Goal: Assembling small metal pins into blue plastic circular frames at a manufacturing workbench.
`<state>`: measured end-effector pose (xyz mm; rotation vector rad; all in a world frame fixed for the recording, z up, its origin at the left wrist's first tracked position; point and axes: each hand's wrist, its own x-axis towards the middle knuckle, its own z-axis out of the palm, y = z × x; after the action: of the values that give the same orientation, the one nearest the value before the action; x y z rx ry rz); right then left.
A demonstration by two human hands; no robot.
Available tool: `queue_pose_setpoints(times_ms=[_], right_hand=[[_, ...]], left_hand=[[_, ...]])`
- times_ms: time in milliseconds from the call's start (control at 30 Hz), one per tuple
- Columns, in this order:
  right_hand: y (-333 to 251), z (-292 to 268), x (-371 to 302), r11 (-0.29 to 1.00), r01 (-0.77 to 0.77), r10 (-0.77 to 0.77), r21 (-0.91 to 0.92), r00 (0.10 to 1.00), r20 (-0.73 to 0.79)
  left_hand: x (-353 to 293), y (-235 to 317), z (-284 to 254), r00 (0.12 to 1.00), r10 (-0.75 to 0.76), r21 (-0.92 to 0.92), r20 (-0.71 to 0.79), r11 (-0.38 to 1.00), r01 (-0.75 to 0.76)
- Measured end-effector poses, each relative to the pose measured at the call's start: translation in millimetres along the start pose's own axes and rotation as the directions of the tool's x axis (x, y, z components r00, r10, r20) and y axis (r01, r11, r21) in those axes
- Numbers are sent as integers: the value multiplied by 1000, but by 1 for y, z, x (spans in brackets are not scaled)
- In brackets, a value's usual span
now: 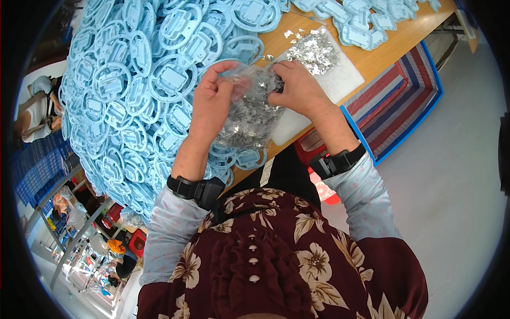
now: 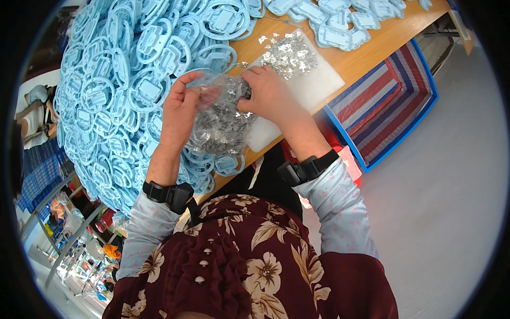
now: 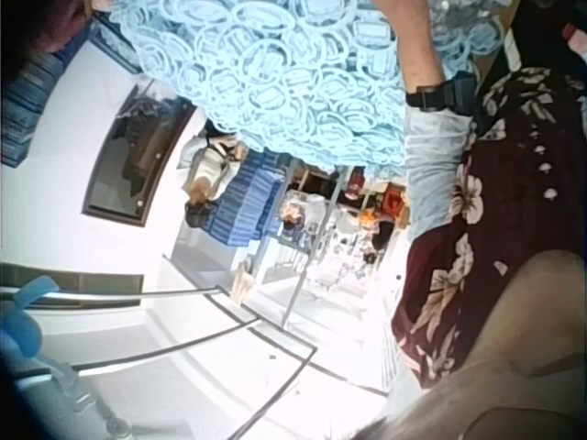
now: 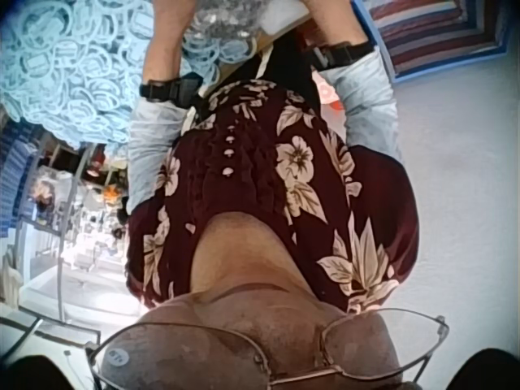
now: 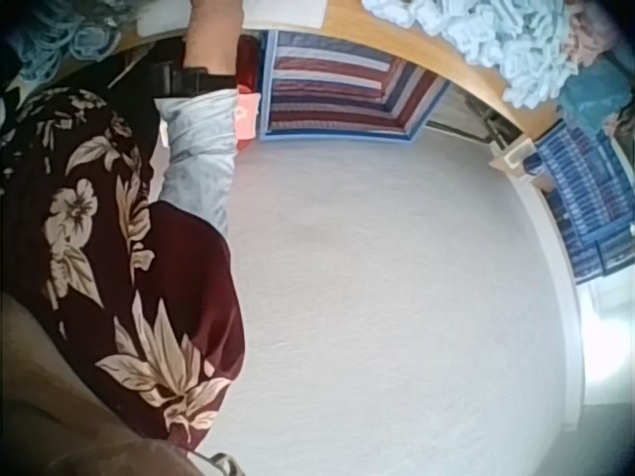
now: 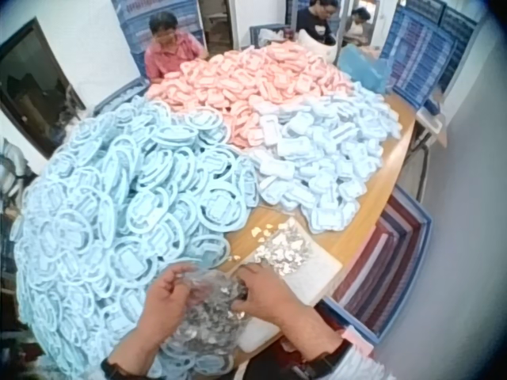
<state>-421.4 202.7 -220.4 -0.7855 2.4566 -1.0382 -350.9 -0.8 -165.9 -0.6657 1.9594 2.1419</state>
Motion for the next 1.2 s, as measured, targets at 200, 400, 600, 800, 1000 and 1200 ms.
queue_pose_setpoints(times_ms=[200,400,600,800,1000,1200], right_hand=[[10,-1,-1,987,-19,23,158,999,-24],[16,-4,-4,879,-183,161,440,983,87],[19,-5,-9,892,-41,66,450,997,-39],[11,-13,-16,961,-1,19,276,998,-62],[15,-4,-21,991,130,-120,33,971,-206],[10,-6,-18,921,-142,157,363,987,-14]], left_hand=[[3,-2,-3,992,9,435,129,898,-65],[19,3,11,971,-140,858,196,504,-100],[34,-5,6,906,-336,816,256,578,-16],[32,-16,-4,921,-247,710,301,703,-44],[32,8,2,917,-311,706,250,707,47],[42,5,-5,908,-330,691,257,720,65]])
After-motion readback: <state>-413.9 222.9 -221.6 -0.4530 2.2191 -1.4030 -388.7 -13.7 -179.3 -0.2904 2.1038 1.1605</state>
